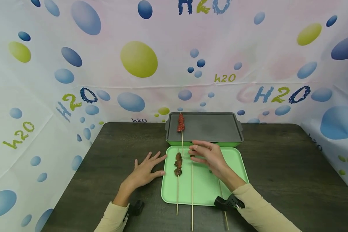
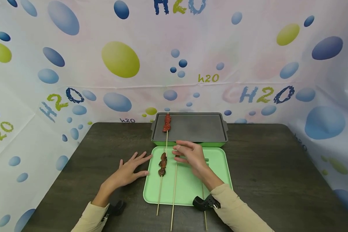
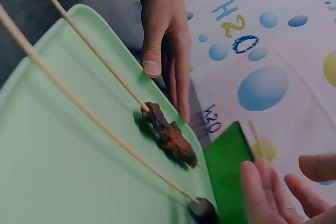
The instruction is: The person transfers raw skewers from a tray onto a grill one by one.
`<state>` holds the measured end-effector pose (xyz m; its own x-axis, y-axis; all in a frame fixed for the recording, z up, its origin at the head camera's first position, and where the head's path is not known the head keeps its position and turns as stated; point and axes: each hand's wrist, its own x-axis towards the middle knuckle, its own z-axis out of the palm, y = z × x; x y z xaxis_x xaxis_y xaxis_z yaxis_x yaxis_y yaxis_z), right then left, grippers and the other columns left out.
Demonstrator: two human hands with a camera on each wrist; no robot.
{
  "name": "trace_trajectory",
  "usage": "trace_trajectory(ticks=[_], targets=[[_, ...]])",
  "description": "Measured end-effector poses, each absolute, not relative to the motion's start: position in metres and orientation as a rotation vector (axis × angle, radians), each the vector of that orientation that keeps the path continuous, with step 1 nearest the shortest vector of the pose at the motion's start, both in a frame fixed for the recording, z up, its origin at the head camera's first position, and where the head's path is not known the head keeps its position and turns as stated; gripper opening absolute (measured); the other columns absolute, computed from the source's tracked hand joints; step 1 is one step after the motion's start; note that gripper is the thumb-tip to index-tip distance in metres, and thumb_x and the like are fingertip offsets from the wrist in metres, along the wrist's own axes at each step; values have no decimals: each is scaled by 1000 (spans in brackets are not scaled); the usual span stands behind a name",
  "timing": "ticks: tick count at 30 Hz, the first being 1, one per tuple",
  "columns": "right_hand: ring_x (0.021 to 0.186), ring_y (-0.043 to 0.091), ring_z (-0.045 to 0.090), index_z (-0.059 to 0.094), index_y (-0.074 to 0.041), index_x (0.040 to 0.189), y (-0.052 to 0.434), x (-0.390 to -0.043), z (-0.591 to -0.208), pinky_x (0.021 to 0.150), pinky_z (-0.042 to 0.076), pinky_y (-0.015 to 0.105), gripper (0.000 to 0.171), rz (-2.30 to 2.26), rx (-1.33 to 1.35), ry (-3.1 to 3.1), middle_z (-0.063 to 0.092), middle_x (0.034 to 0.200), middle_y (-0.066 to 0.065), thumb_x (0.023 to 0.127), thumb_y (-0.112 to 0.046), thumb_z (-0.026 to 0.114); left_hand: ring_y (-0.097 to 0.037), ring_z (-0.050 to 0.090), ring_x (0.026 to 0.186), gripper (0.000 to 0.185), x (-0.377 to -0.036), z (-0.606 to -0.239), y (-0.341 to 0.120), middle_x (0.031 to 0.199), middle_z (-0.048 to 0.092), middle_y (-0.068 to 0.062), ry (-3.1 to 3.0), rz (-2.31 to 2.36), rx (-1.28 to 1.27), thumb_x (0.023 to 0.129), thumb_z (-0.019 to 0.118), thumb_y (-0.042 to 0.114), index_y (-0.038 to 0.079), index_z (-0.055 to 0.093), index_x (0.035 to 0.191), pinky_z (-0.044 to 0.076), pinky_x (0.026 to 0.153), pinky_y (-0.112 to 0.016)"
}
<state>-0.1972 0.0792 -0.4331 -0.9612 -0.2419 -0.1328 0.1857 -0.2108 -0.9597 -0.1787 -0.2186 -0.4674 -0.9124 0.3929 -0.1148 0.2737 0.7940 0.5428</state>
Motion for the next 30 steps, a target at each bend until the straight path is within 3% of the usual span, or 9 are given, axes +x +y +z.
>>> trace_trajectory(ticks=[5, 16, 23, 30], targets=[[116, 33, 67, 51, 3, 147, 105, -175, -426, 94, 57, 42, 49, -2130, -104, 1942, 61, 135, 27, 104, -14, 64, -43, 10, 155, 70, -177, -465, -216, 168, 27, -11, 2753, 804, 548, 97, 68, 43, 26, 41, 160, -4, 105, -85], [101, 28, 73, 59, 4, 138, 148, -124, -438, 81, 61, 40, 41, -2009, -25, 2250, 65, 118, 26, 102, -14, 68, -43, 10, 155, 69, -177, -468, -214, 167, 27, -11, 2744, 820, 565, 98, 67, 43, 25, 42, 160, -5, 104, -85], [96, 27, 74, 55, 7, 141, 166, -107, -451, 76, 62, 40, 47, -1919, 21, 2211, 66, 115, 22, 99, -8, 69, -44, 9, 155, 68, -179, -464, -214, 167, 27, -12, 2739, 839, 565, 98, 68, 41, 24, 43, 159, -5, 104, -86], [96, 28, 74, 50, 16, 139, 181, -99, -462, 77, 62, 39, 52, -1821, -97, 2139, 70, 108, 21, 100, -12, 70, -43, 9, 155, 69, -178, -463, -218, 168, 27, -11, 2740, 828, 539, 98, 68, 42, 25, 42, 159, -5, 104, -85]])
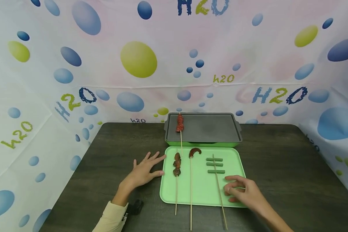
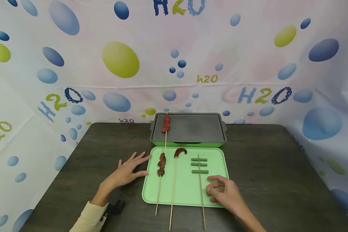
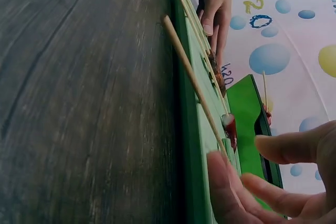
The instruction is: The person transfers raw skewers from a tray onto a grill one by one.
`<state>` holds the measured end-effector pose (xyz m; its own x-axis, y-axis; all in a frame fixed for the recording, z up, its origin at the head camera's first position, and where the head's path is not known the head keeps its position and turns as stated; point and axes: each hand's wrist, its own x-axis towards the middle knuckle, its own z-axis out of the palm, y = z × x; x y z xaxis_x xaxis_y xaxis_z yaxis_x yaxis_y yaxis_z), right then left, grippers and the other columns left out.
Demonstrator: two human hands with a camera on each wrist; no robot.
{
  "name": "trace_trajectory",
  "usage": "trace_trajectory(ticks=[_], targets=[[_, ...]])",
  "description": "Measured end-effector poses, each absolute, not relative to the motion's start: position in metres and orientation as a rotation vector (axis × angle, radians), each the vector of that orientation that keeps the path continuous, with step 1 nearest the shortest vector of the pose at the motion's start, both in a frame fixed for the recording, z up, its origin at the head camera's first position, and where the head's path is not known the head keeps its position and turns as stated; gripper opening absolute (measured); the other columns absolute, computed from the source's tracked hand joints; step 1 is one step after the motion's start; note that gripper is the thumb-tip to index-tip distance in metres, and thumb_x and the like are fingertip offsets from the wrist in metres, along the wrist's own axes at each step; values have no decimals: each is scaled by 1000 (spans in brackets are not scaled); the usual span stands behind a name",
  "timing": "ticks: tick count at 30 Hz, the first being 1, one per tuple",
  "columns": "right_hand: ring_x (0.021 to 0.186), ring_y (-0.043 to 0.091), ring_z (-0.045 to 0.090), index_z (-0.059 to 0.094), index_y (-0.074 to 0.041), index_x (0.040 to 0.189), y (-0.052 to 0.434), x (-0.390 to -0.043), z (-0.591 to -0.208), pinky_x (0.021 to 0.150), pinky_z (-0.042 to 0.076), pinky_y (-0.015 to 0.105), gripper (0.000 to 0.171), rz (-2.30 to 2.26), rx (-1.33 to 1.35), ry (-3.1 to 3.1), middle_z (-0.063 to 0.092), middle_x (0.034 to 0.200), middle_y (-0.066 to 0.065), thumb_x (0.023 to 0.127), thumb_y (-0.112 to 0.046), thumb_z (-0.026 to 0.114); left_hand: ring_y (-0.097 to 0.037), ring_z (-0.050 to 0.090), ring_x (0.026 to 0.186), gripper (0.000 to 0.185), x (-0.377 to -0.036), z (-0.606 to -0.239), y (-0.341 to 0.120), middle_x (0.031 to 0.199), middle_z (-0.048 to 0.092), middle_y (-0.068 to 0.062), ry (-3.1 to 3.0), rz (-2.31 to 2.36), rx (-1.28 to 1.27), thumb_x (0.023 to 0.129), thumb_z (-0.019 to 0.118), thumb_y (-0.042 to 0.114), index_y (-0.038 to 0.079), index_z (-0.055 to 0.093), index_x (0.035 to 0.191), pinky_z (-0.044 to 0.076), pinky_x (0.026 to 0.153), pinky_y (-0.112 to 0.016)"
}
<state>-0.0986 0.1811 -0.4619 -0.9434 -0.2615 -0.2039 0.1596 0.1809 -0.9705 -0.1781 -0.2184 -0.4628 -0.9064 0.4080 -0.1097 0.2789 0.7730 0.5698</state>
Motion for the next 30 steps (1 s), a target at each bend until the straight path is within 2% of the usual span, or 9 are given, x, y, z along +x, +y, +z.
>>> trace_trajectory(ticks=[6, 14, 23, 30], targets=[[93, 30, 76, 47, 20, 138, 183, -104, -465, 81, 61, 41, 53, -1851, -67, 1927, 74, 104, 23, 100, -10, 68, -43, 8, 155, 69, -178, -464, -221, 168, 26, -12, 2736, 839, 550, 98, 68, 42, 25, 42, 160, -5, 104, -86], [83, 30, 77, 52, 18, 134, 174, -111, -468, 76, 62, 41, 56, -1826, 4, 1854, 75, 94, 22, 93, -11, 77, -43, 8, 155, 70, -178, -463, -220, 168, 25, -11, 2736, 831, 544, 98, 68, 42, 26, 41, 160, -5, 104, -85], [88, 28, 77, 53, 17, 136, 174, -111, -474, 77, 62, 39, 53, -1846, 3, 1827, 76, 97, 19, 94, -7, 74, -44, 9, 155, 70, -178, -464, -222, 168, 26, -12, 2744, 833, 555, 98, 67, 42, 25, 41, 160, -5, 104, -86], [94, 32, 76, 48, 14, 144, 177, -109, -470, 79, 61, 44, 58, -1895, -52, 1828, 74, 105, 18, 98, -10, 72, -43, 9, 155, 70, -180, -464, -221, 168, 26, -12, 2740, 824, 534, 97, 68, 42, 26, 41, 160, -6, 104, -86]])
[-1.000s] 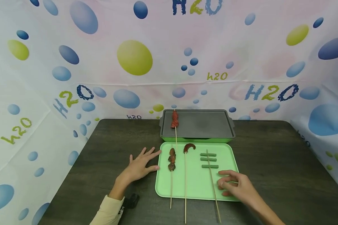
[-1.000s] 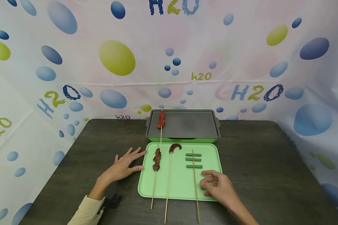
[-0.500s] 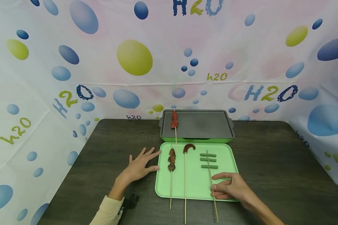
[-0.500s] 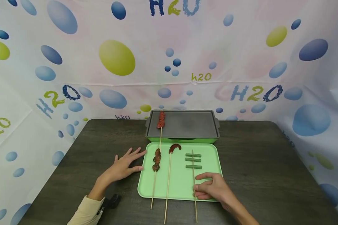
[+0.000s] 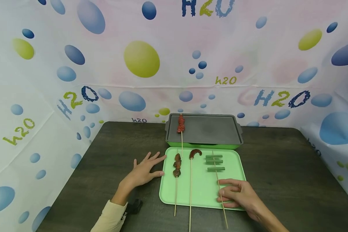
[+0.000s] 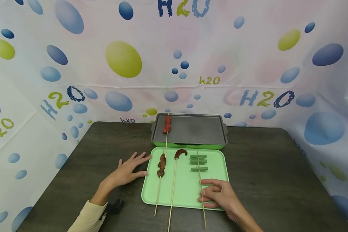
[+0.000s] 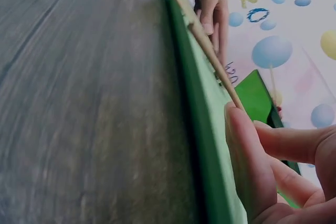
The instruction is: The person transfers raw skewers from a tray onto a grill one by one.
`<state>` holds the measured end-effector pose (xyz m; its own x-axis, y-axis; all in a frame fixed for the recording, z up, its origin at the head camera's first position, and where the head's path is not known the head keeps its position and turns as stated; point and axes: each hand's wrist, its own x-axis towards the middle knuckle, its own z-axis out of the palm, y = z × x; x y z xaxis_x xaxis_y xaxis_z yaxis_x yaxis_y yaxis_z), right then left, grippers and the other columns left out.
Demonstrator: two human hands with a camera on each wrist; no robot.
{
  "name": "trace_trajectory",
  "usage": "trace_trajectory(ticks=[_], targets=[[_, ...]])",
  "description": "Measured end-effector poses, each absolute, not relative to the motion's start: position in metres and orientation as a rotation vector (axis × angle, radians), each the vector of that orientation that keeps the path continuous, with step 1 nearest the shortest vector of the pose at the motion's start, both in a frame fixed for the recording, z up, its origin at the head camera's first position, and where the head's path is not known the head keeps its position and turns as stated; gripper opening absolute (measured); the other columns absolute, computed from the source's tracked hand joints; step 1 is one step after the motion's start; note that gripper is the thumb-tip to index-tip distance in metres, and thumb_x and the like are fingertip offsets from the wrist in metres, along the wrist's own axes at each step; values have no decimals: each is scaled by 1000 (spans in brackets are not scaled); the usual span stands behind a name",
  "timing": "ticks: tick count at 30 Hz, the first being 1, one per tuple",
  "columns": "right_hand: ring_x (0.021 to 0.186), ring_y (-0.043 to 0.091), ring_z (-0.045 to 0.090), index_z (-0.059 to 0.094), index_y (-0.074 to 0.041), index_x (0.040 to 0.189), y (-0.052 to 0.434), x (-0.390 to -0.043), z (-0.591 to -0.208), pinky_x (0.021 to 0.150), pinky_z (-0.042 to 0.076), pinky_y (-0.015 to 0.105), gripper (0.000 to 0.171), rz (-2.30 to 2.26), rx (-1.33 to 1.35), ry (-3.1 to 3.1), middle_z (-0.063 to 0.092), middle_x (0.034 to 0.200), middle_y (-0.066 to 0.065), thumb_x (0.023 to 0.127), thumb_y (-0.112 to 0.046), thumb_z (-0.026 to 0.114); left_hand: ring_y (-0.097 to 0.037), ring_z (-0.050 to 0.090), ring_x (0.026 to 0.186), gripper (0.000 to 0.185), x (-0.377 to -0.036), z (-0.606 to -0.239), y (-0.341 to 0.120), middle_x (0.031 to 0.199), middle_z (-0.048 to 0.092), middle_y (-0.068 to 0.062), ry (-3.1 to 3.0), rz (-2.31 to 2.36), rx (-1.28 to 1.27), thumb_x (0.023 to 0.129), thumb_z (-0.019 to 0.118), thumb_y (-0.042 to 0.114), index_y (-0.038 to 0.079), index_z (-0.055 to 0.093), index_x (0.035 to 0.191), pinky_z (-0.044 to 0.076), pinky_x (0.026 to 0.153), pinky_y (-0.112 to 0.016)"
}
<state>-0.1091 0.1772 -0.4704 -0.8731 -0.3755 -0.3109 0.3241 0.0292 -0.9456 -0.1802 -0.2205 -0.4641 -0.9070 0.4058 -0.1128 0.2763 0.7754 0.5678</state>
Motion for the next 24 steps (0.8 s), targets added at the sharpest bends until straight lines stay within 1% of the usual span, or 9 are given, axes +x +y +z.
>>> trace_trajectory(ticks=[6, 11, 15, 18, 24], targets=[[96, 34, 75, 47, 5, 150, 175, -105, -459, 73, 62, 46, 58, -1898, -57, 1872, 72, 112, 16, 100, -17, 70, -43, 9, 155, 70, -180, -463, -221, 168, 26, -12, 2739, 827, 541, 98, 68, 42, 26, 41, 160, -5, 103, -86], [101, 30, 74, 45, -1, 154, 172, -105, -449, 75, 62, 49, 61, -1911, -73, 1870, 70, 115, 16, 101, -17, 69, -44, 9, 155, 70, -180, -463, -221, 168, 26, -12, 2738, 823, 543, 98, 68, 41, 25, 41, 160, -5, 103, -86], [102, 27, 73, 47, 3, 151, 169, -108, -442, 79, 61, 50, 59, -1947, -60, 1872, 68, 118, 16, 100, -15, 70, -45, 9, 155, 70, -179, -464, -221, 168, 26, -13, 2736, 822, 549, 98, 68, 41, 24, 41, 160, -5, 103, -86], [102, 28, 73, 49, 7, 147, 167, -113, -439, 82, 60, 50, 56, -1985, -30, 1874, 68, 119, 18, 100, -15, 71, -45, 9, 155, 70, -179, -464, -221, 168, 26, -13, 2738, 821, 550, 98, 68, 41, 24, 42, 160, -5, 103, -87], [99, 30, 72, 49, 5, 146, 161, -123, -440, 84, 60, 50, 54, -1988, -52, 1891, 68, 114, 21, 100, -15, 70, -45, 9, 155, 70, -180, -465, -221, 168, 26, -13, 2740, 825, 555, 98, 68, 41, 24, 41, 160, -5, 103, -86]])
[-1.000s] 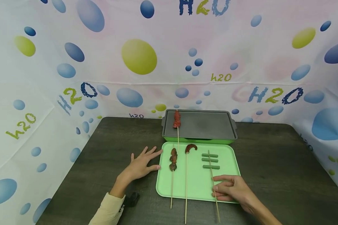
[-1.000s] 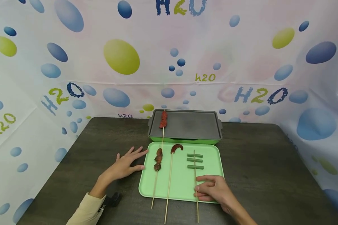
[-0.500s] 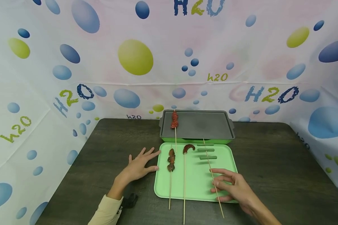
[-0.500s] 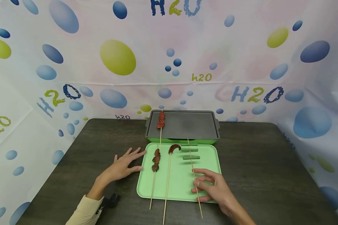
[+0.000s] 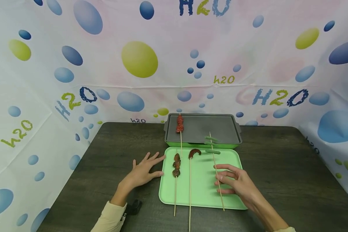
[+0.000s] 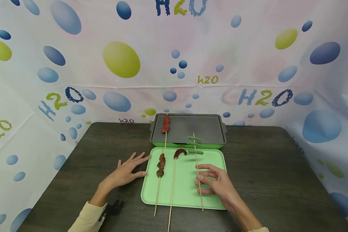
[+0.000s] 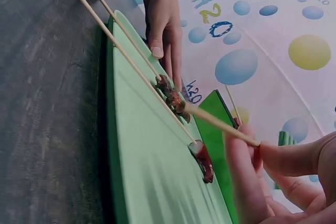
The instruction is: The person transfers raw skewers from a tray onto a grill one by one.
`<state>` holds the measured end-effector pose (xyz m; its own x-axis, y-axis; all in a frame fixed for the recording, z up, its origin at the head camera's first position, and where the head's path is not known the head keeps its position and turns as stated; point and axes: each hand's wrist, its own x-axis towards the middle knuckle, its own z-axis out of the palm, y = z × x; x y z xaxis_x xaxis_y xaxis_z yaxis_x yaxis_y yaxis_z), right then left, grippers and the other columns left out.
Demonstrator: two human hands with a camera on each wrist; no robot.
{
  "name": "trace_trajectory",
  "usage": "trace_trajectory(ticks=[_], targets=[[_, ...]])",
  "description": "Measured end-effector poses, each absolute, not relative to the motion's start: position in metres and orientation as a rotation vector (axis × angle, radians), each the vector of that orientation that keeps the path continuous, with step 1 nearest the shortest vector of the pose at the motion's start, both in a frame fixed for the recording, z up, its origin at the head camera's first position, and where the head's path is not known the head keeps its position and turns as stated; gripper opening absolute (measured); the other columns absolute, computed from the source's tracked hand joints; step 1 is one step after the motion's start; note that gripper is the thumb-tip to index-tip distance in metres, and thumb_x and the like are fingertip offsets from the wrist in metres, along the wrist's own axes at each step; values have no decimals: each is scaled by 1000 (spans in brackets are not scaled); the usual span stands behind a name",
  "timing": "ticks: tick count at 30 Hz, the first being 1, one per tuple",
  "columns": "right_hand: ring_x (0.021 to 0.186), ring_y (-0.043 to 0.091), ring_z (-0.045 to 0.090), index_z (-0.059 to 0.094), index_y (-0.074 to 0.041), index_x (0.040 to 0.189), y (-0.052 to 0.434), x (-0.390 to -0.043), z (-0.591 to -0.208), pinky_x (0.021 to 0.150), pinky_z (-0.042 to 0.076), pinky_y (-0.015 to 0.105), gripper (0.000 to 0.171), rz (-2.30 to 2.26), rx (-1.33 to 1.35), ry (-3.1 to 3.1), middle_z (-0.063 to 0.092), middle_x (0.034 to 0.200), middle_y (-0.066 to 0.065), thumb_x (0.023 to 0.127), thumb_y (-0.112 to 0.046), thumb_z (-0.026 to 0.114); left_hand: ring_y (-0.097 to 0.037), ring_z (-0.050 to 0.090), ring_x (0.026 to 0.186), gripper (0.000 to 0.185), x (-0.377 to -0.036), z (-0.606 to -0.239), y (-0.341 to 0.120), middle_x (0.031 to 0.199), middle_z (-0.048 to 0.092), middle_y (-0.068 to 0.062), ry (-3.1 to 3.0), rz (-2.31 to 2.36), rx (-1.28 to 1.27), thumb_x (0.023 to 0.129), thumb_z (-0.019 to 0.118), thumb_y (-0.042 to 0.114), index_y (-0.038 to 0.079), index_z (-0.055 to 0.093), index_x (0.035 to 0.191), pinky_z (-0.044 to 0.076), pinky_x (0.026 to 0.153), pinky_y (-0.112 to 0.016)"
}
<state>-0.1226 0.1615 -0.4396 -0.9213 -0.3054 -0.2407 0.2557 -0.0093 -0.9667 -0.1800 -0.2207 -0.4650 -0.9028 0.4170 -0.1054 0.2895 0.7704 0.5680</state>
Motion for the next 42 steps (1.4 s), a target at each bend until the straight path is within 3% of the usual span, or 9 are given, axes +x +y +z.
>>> trace_trajectory(ticks=[6, 12, 19, 23, 29, 32, 36, 42], targets=[[96, 34, 70, 50, 2, 145, 153, -134, -437, 81, 61, 52, 50, -1971, -80, 1923, 67, 110, 22, 102, -16, 68, -45, 9, 155, 69, -181, -463, -220, 167, 27, -13, 2738, 834, 569, 98, 68, 41, 23, 42, 160, -6, 104, -86], [102, 36, 71, 49, 2, 149, 139, -149, -432, 84, 60, 52, 52, -1995, -96, 1923, 67, 116, 22, 101, -4, 66, -44, 9, 155, 70, -179, -462, -220, 167, 27, -13, 2740, 813, 548, 98, 69, 40, 24, 41, 160, -5, 104, -85], [102, 29, 73, 51, 3, 148, 127, -172, -428, 85, 60, 45, 52, -2066, -13, 1927, 67, 118, 19, 98, 4, 65, -44, 9, 155, 70, -179, -464, -220, 168, 26, -12, 2741, 820, 557, 98, 68, 42, 25, 41, 160, -5, 104, -86], [104, 25, 73, 51, 5, 147, 120, -185, -427, 89, 59, 41, 49, -2126, 53, 1897, 65, 126, 24, 100, 1, 65, -44, 9, 155, 70, -177, -466, -220, 168, 27, -12, 2741, 826, 547, 97, 69, 41, 25, 41, 160, -5, 104, -86], [117, 31, 68, 53, 6, 145, 110, -200, -430, 93, 57, 40, 49, -2181, 94, 1840, 53, 142, 30, 99, -2, 68, -44, 10, 155, 70, -177, -468, -222, 168, 27, -11, 2744, 818, 547, 98, 68, 43, 26, 41, 160, -4, 103, -86], [117, 32, 67, 55, 8, 142, 105, -208, -433, 94, 57, 39, 48, -2214, 107, 1822, 58, 137, 27, 98, 0, 69, -45, 10, 155, 70, -178, -468, -222, 168, 27, -12, 2749, 822, 550, 98, 68, 43, 25, 42, 160, -4, 103, -87], [109, 27, 71, 58, 12, 136, 99, -216, -435, 93, 57, 38, 42, -2275, 135, 1790, 69, 119, 20, 97, 4, 68, -45, 10, 155, 70, -177, -468, -222, 167, 27, -12, 2746, 834, 553, 98, 68, 42, 24, 42, 160, -5, 103, -87], [97, 18, 74, 58, 16, 132, 93, -222, -436, 93, 57, 35, 37, -2325, 170, 1776, 72, 103, 11, 96, 9, 66, -45, 10, 155, 69, -177, -465, -221, 168, 27, -12, 2744, 846, 558, 98, 68, 42, 24, 42, 160, -6, 103, -86]])
